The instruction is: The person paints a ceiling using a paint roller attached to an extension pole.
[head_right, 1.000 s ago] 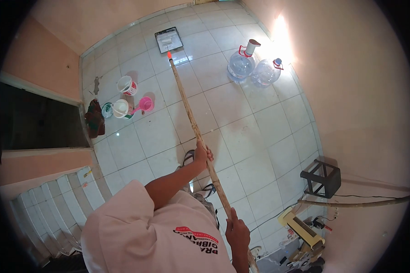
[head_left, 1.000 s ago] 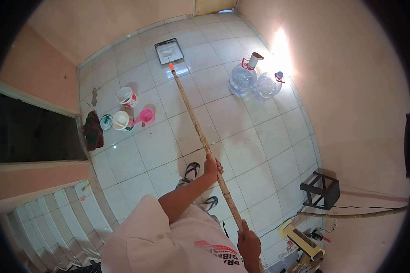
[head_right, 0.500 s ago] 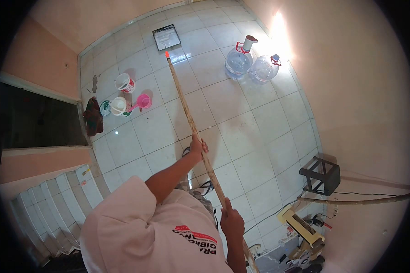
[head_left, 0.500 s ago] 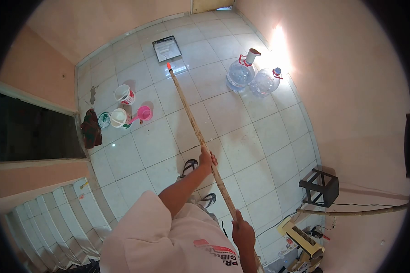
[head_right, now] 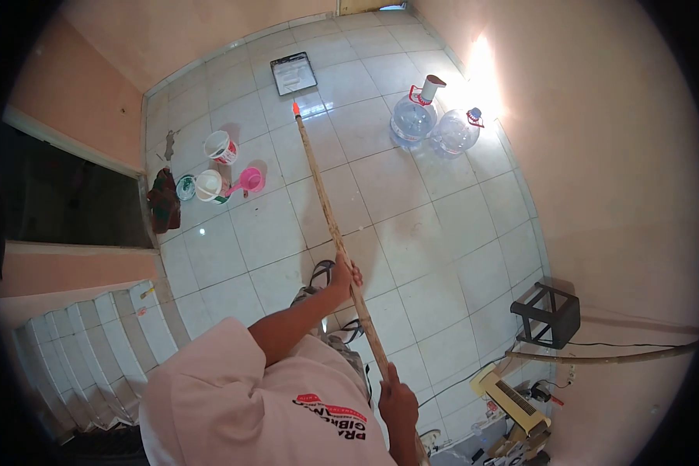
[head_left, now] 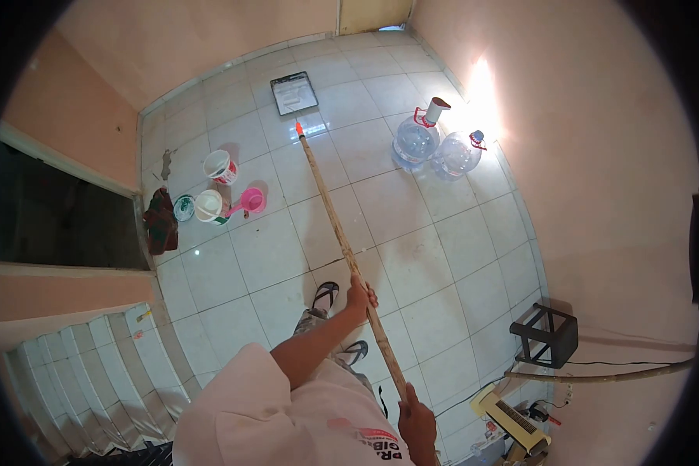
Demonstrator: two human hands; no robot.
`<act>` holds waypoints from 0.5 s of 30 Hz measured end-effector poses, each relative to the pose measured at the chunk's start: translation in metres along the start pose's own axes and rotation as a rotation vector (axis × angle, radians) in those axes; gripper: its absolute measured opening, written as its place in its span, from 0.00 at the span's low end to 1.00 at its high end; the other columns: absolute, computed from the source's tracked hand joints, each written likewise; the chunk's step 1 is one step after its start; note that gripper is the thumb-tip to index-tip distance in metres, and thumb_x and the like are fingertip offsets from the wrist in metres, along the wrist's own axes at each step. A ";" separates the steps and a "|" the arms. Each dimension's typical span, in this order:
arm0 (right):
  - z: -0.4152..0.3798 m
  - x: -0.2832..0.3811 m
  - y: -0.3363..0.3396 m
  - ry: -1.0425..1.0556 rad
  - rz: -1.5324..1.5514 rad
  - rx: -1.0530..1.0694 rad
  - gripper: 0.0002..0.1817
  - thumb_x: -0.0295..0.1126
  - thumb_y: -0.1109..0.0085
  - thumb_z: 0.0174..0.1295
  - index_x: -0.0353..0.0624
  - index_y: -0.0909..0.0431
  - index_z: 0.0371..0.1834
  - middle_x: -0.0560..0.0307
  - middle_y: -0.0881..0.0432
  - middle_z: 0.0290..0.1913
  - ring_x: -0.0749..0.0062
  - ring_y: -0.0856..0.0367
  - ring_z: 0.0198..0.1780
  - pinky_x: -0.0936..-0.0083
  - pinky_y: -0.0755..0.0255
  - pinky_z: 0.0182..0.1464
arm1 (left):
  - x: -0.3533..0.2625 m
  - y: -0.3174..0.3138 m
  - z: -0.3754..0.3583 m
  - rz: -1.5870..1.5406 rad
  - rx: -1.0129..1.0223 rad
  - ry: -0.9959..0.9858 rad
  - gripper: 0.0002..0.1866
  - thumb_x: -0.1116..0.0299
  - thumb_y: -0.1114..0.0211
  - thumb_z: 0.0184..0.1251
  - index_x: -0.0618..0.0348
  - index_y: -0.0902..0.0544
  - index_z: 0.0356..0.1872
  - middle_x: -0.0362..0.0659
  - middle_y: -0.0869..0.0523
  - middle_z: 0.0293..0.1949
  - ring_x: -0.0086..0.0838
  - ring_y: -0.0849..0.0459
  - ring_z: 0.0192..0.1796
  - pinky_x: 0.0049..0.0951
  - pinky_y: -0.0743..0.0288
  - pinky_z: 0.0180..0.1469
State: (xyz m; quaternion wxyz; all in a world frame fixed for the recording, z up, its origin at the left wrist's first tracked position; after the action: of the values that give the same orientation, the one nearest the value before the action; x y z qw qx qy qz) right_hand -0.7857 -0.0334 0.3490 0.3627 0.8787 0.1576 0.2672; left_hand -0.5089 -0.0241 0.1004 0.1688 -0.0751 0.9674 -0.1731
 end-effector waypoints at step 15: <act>-0.049 -0.026 0.005 0.029 -0.086 -0.082 0.31 0.38 0.40 0.70 0.56 0.34 0.77 0.43 0.18 0.26 0.44 0.16 0.27 0.52 0.23 0.32 | 0.009 -0.016 -0.039 0.032 0.074 -0.132 0.33 0.30 0.62 0.76 0.51 0.33 0.28 0.39 0.34 0.16 0.32 0.32 0.14 0.37 0.34 0.17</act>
State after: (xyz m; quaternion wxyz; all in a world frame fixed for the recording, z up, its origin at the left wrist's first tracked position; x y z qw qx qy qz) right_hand -0.8349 -0.0213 0.3726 0.4074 0.8516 0.1893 0.2701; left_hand -0.5294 -0.0291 0.1381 0.2375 -0.0644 0.9482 -0.2008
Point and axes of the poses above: each hand's wrist, its own z-axis towards the middle knuckle, its own y-axis out of the back of the hand, x = y × z, the point moved 5 cm from there along z, towards the middle knuckle
